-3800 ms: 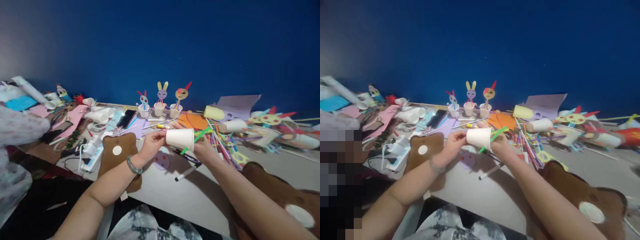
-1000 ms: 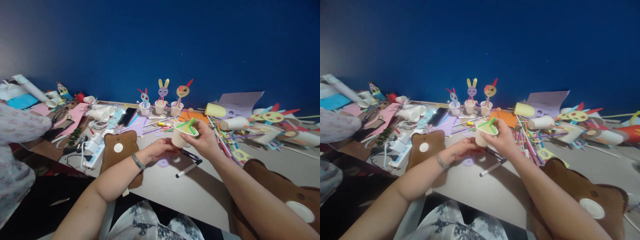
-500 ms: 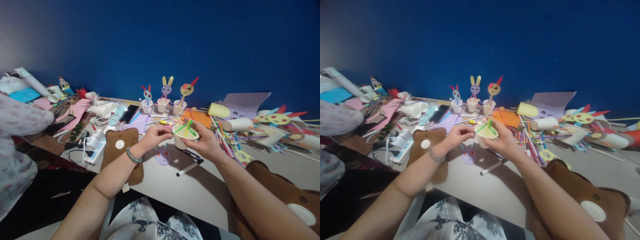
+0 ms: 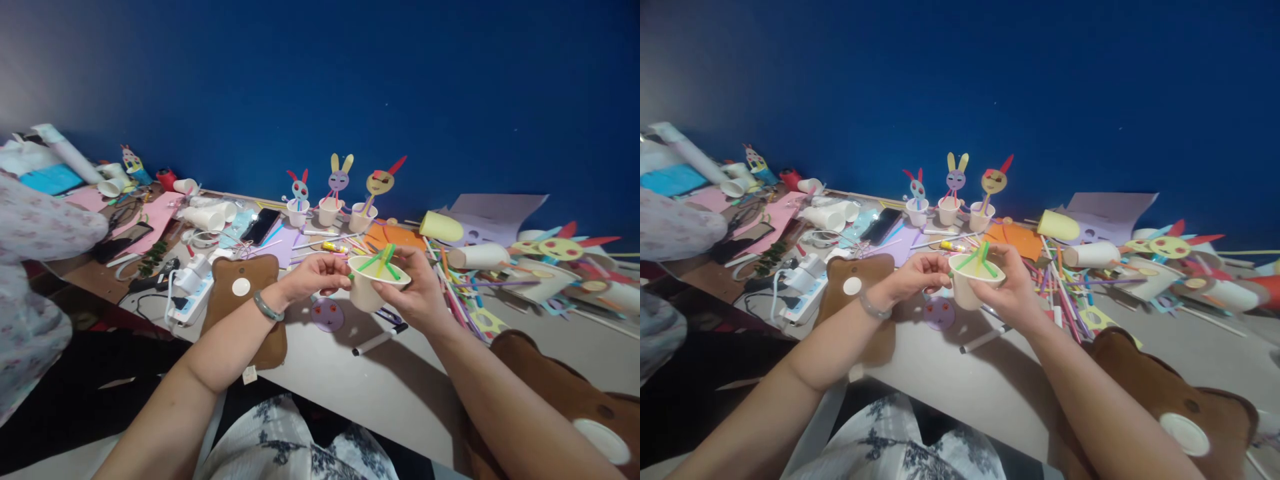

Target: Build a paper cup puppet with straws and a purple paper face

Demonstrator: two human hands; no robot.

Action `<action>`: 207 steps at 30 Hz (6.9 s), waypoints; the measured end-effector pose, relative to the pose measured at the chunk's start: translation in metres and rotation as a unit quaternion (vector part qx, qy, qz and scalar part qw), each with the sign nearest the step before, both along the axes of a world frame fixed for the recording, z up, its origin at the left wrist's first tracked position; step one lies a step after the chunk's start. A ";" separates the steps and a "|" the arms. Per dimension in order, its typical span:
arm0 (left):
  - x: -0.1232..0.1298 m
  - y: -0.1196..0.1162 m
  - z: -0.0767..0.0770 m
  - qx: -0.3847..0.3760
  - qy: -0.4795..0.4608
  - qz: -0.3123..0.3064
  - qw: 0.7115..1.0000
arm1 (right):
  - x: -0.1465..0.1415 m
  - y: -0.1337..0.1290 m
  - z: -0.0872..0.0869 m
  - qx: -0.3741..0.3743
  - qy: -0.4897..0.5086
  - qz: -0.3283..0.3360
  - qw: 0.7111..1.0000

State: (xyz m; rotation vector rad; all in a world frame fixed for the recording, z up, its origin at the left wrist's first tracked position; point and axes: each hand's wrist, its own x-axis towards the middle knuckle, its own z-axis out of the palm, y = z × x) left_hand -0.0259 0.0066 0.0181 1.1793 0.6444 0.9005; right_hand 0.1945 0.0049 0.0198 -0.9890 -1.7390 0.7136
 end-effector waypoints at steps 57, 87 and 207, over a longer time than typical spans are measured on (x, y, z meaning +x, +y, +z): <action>0.016 -0.004 -0.024 0.210 0.070 0.098 0.970 | -0.011 -0.001 0.001 -0.054 0.015 0.094 0.994; 0.010 0.001 -0.022 0.202 0.093 0.100 0.970 | -0.013 -0.002 0.004 -0.116 0.047 0.083 0.989; 0.023 -0.013 -0.025 0.191 0.112 0.178 0.959 | -0.031 -0.017 0.002 -0.168 0.098 -0.003 0.981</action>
